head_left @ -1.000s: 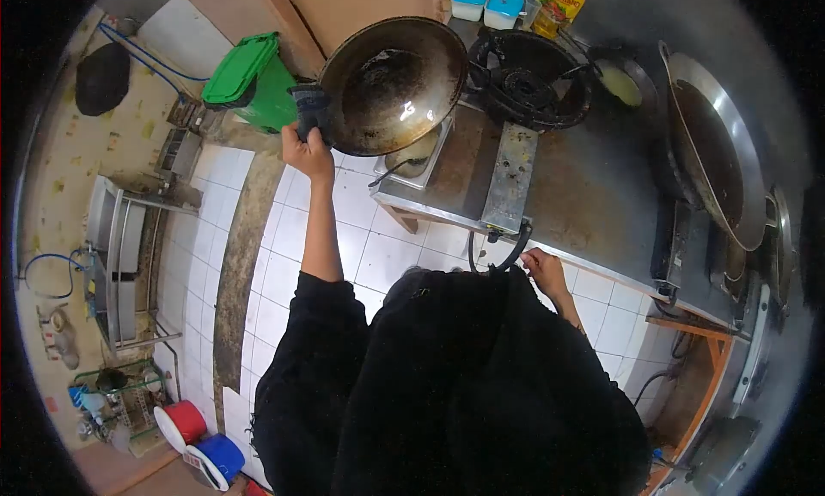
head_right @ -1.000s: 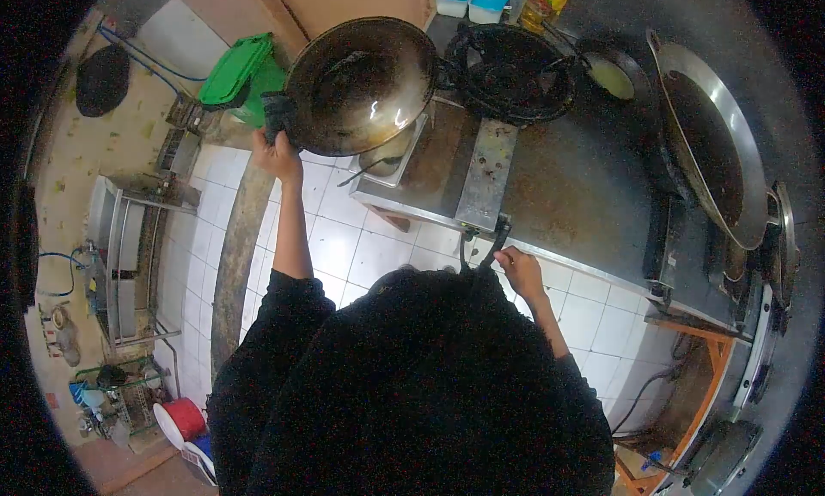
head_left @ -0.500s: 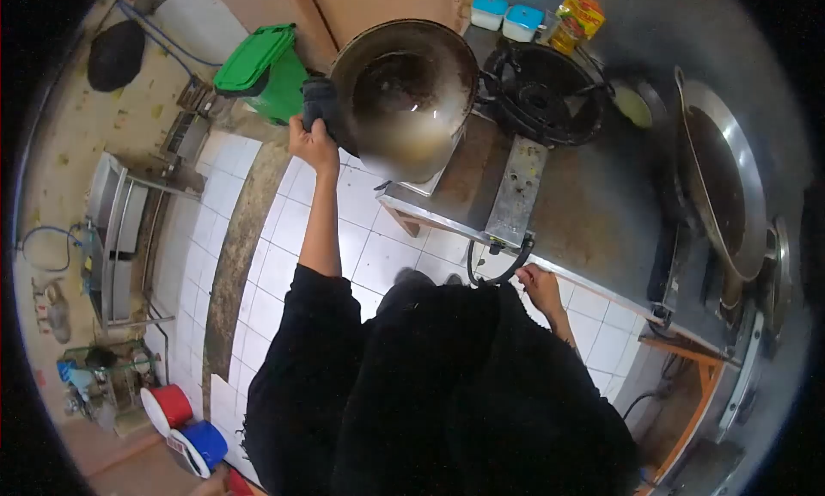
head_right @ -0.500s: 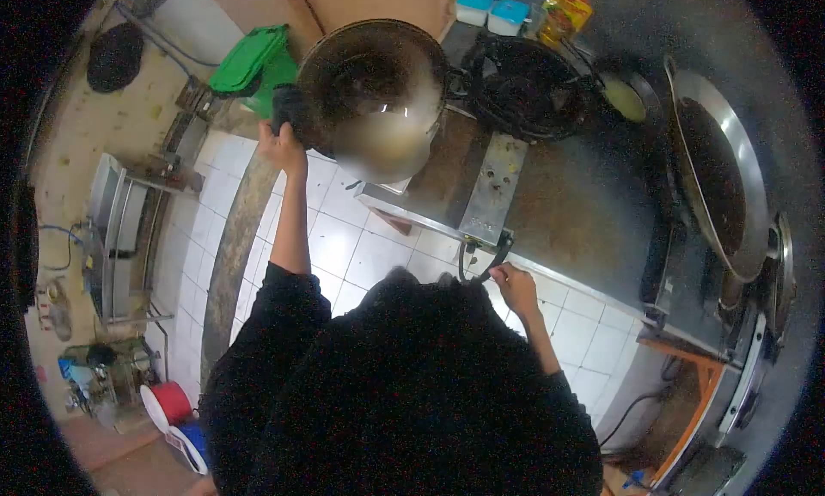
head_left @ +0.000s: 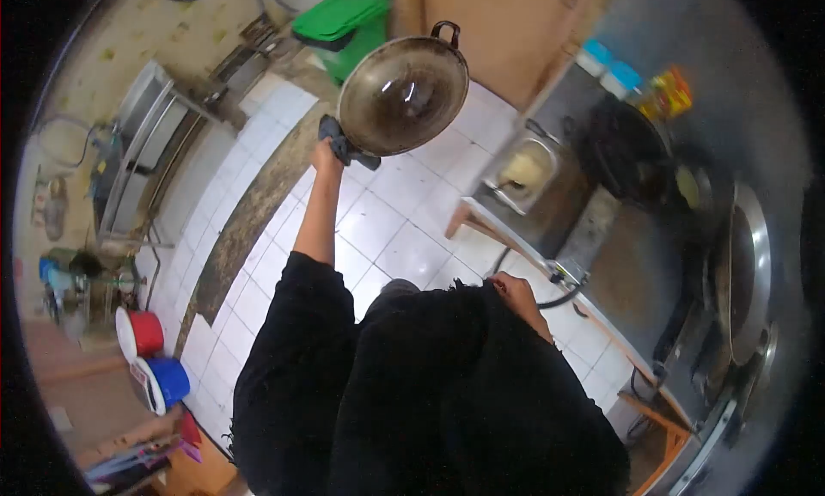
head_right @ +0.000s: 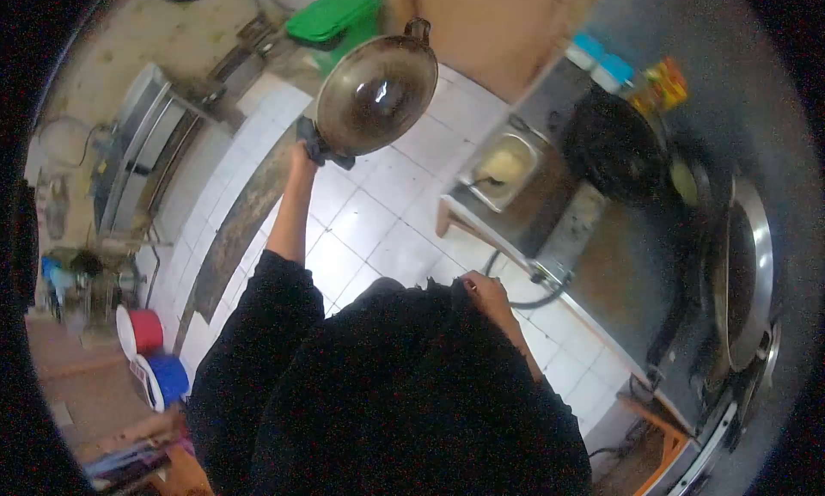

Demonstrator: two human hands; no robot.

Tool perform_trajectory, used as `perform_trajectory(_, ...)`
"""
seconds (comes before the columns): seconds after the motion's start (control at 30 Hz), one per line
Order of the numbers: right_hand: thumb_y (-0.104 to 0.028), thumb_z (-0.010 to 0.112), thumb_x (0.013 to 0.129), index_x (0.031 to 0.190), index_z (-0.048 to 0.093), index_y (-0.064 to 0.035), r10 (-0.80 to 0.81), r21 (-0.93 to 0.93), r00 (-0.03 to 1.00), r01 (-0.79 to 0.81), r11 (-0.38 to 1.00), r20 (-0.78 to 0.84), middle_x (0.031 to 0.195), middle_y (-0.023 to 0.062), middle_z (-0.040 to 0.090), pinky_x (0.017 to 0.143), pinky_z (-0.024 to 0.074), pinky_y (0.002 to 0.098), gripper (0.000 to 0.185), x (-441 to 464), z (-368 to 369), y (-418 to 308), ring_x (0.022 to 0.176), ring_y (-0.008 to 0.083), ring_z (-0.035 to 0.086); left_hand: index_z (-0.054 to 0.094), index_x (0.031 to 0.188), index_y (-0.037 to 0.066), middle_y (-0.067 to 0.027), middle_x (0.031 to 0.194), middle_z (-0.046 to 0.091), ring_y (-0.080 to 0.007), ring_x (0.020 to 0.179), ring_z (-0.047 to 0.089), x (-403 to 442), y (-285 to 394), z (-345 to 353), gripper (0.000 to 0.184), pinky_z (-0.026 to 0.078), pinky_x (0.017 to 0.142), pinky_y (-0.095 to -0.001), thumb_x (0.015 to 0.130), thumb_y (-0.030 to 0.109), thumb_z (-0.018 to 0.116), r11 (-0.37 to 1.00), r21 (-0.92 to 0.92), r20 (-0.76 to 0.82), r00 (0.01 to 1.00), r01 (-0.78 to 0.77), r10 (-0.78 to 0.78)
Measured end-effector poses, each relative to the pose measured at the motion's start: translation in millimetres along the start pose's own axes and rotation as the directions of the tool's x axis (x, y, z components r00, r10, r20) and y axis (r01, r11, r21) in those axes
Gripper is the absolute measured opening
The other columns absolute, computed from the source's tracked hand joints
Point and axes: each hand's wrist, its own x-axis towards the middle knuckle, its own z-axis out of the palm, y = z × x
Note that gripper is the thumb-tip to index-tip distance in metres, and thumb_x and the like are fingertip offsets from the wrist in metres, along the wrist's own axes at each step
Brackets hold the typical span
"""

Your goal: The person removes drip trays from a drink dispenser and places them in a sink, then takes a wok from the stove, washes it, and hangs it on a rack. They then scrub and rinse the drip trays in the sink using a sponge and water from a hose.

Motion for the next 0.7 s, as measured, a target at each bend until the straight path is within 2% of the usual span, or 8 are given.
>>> perform_trajectory(0.13, -0.02, 0.049, 0.077, 0.087, 0.054, -0.0072, -0.073, 0.174, 0.977, 0.037, 0.984, 0.201, 0.069, 0.0129, 0.057, 0.058, 0.0419, 0.0343, 0.017, 71, 64, -57, 0.065, 0.0286, 0.055, 0.049, 0.075, -0.007, -0.0119, 0.073, 0.051, -0.024, 0.063, 0.054, 16, 70, -128, 0.017, 0.045, 0.054, -0.0363, 0.061, 0.001, 0.053, 0.995, -0.063, -0.019, 0.997, -0.078, 0.077)
perform_trajectory(0.2, -0.023, 0.05, 0.076, 0.082, 0.056, -0.0048, -0.272, 0.151, 0.954, 0.253, 0.956, 0.123, 0.068, 0.0137, 0.057, 0.055, 0.0413, 0.0339, 0.02, 112, 107, -82, 0.063, 0.0283, 0.055, 0.049, 0.071, -0.006, -0.0101, 0.069, 0.051, -0.023, 0.061, 0.053, -19, 120, -164, 0.014, 0.044, 0.052, -0.0344, 0.06, 0.001, 0.053, 0.978, -0.126, -0.217, 0.967, -0.164, 0.135)
perform_trajectory(0.23, -0.025, 0.05, 0.076, 0.08, 0.056, -0.0036, -0.238, 0.059, 0.949, 0.231, 0.971, 0.204, 0.068, 0.0142, 0.057, 0.056, 0.0414, 0.034, 0.023, 128, 121, -102, 0.063, 0.0286, 0.055, 0.048, 0.083, -0.002, -0.0096, 0.073, 0.05, -0.024, 0.069, 0.051, -17, 139, -195, 0.018, 0.043, 0.06, -0.0362, 0.066, 0.006, 0.051, 0.991, -0.022, -0.32, 0.939, -0.136, 0.122)
perform_trajectory(0.33, -0.032, 0.051, 0.074, 0.076, 0.057, -0.0012, -0.013, -0.101, 0.896, 0.065, 0.993, 0.445, 0.069, 0.0162, 0.057, 0.059, 0.0416, 0.0348, 0.032, 191, 168, -150, 0.068, 0.0308, 0.055, 0.049, 0.076, -0.013, -0.014, 0.074, 0.052, -0.0237, 0.064, 0.054, -8, 192, -279, 0.024, 0.045, 0.054, -0.0359, 0.056, -0.001, 0.053, 0.98, -0.107, -0.535, 0.84, -0.166, 0.084)
perform_trajectory(0.4, -0.032, 0.05, 0.074, 0.075, 0.056, -0.0001, -0.137, -0.181, 0.898, 0.23, 0.956, 0.418, 0.062, 0.0138, 0.057, 0.055, 0.0432, 0.0329, 0.032, 237, 205, -160, 0.059, 0.0236, 0.057, 0.047, 0.079, -0.014, -0.016, 0.077, 0.051, -0.0254, 0.064, 0.055, 23, 206, -361, 0.027, 0.047, 0.056, -0.0362, 0.056, -0.002, 0.052, 0.96, -0.192, -0.585, 0.809, -0.204, 0.055)
perform_trajectory(0.57, -0.03, 0.053, 0.074, 0.071, 0.055, 0.0018, -0.044, -0.112, 0.88, 0.11, 0.988, 0.473, 0.054, 0.0114, 0.055, 0.045, 0.0436, 0.0277, 0.032, 353, 263, -223, 0.045, 0.0155, 0.054, 0.036, 0.094, -0.018, -0.0216, 0.09, 0.047, -0.0321, 0.075, 0.054, 47, 263, -504, 0.038, 0.047, 0.066, -0.0441, 0.061, -0.005, 0.051, 0.872, -0.313, -0.694, 0.717, -0.377, 0.06)
perform_trajectory(0.6, -0.033, 0.053, 0.073, 0.07, 0.055, 0.0011, -0.026, -0.166, 0.895, 0.111, 0.98, 0.444, 0.054, 0.0118, 0.056, 0.047, 0.044, 0.0294, 0.034, 395, 276, -238, 0.044, 0.0174, 0.054, 0.034, 0.095, -0.018, -0.0223, 0.092, 0.046, -0.033, 0.076, 0.054, 45, 290, -503, 0.04, 0.047, 0.067, -0.0447, 0.061, -0.005, 0.051, 0.883, -0.295, -0.803, 0.596, -0.365, -0.021)
perform_trajectory(0.7, -0.035, 0.053, 0.072, 0.071, 0.055, -0.0003, 0.01, -0.362, 0.894, 0.171, 0.916, 0.449, 0.064, 0.014, 0.057, 0.055, 0.0445, 0.0335, 0.035, 526, 317, -299, 0.054, 0.0232, 0.056, 0.039, 0.092, -0.017, -0.0207, 0.089, 0.048, -0.0315, 0.077, 0.054, 85, 303, -623, 0.038, 0.047, 0.068, -0.0437, 0.059, -0.003, 0.051, 0.804, -0.343, -0.822, 0.57, -0.486, -0.006)
